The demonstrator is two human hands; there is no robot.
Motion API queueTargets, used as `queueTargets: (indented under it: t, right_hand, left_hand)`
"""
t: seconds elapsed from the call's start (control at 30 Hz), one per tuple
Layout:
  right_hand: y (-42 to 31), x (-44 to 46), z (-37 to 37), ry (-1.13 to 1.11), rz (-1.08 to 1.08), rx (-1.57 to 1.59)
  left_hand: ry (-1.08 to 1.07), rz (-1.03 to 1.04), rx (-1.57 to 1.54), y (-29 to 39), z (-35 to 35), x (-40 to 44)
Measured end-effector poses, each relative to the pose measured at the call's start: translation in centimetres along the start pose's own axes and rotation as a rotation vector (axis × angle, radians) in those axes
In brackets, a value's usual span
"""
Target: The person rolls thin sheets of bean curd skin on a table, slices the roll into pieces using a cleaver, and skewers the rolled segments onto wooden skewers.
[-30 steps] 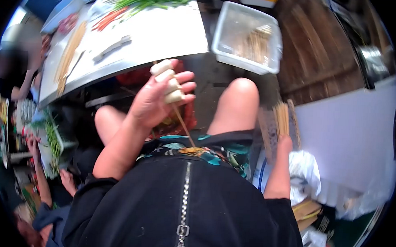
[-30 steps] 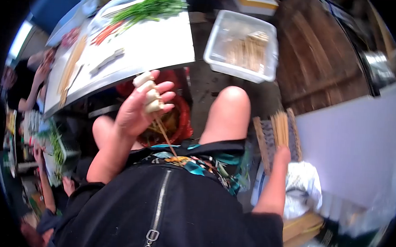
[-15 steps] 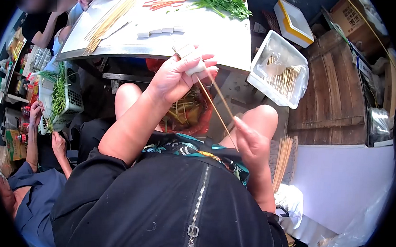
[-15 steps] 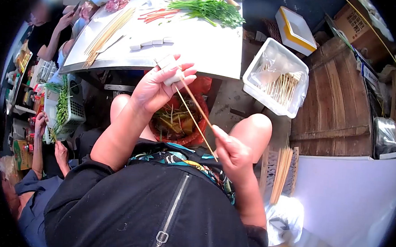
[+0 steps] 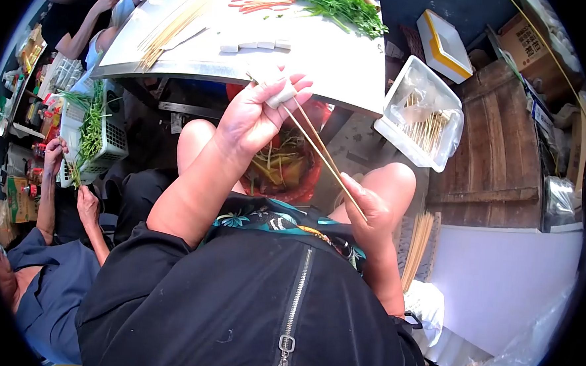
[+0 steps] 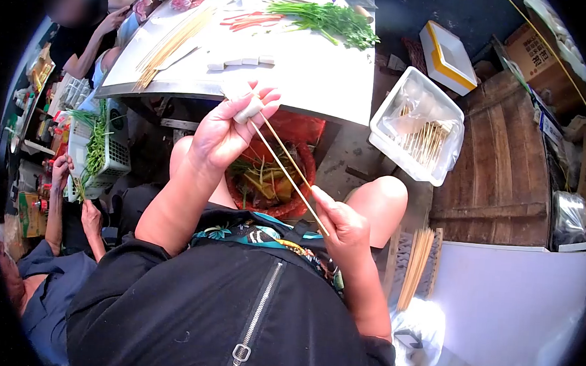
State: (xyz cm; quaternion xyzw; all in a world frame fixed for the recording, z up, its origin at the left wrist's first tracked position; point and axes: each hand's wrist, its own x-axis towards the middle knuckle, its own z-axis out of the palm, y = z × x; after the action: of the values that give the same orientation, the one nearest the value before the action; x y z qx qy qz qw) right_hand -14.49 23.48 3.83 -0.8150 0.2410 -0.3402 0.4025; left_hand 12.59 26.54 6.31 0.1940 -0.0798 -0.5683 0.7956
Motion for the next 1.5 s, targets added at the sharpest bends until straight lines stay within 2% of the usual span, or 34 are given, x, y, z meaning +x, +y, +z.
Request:
queueTargets:
  t: [0.1, 0.17, 0.33, 0.4, 0.73, 0.8, 0.87, 0.9, 0.97, 1.2, 1.27, 1.3, 1.37, 1.5]
  right_hand:
    - [0.1, -0.2, -0.6, 0.010, -0.033, -0.020]
    - [-0.7, -0.2, -1.9, -0.078, 0.122, 0.027]
    - [-1.8, -0.4, -2.9, -0.093, 0.152, 0.005]
    - [-1.7, -0.8, -2.7, -0.109, 0.077, -0.026]
    - [-2.0, -1.1, -1.3, 0.013, -0.011, -0.008]
    - [-1.6, -1.2, -0.9, 0.042, 0.000, 0.078]
    - [-2.1, -1.0, -1.0, 0.039, -0.034, 0.036]
    - [-2.4, -0.9, -1.0, 0.039, -0.064, -0.006]
    - [-2.5, -1.0, -0.6, 0.043, -0.054, 0.019]
    - [-2.4, -1.8, -0.5, 0.032, -0.088, -0.048]
    - [-2.7, -2.3, -0.7, -0.028, 0.056, -0.028]
    - [-2.8, -2.1, -0.6, -0.029, 0.050, -0.030]
    - [-3.0, -1.7, -0.4, 0.042, -0.119, -0.046]
    - [-3.0, -1.9, -0.1, 0.058, -0.120, 0.010]
  left_hand:
    - [-0.010, 0.016, 0.113, -0.2, 0.6, -0.2]
    - [-0.022, 0.033, 0.203, -0.5, 1.2, -0.6]
    - [-0.045, 0.086, 0.357, -1.6, 2.1, -1.4]
    - [-0.073, 0.075, 0.366, -1.7, 2.2, -1.7]
    - [-0.171, 0.056, 0.425, -2.9, 3.7, -2.7]
    - [-0.179, 0.111, 0.433, -2.7, 3.9, -2.5]
    - [-0.149, 0.200, 0.375, -2.0, 4.7, -2.3]
    - [-0.145, 0.207, 0.244, -1.3, 4.9, -2.0]
    - [-0.089, 0.176, 0.237, -1.1, 4.8, -1.5]
    - [-0.156, 0.182, 0.233, -2.3, 4.2, -2.1]
    - [-0.171, 0.184, 0.230, -2.6, 4.2, -2.3]
    - [-0.182, 0.183, 0.227, -2.8, 4.2, -2.5]
    - [-0.202, 0.186, 0.230, -3.0, 4.2, -2.8]
    - [-0.233, 0.174, 0.234, -3.3, 4.4, -3.3]
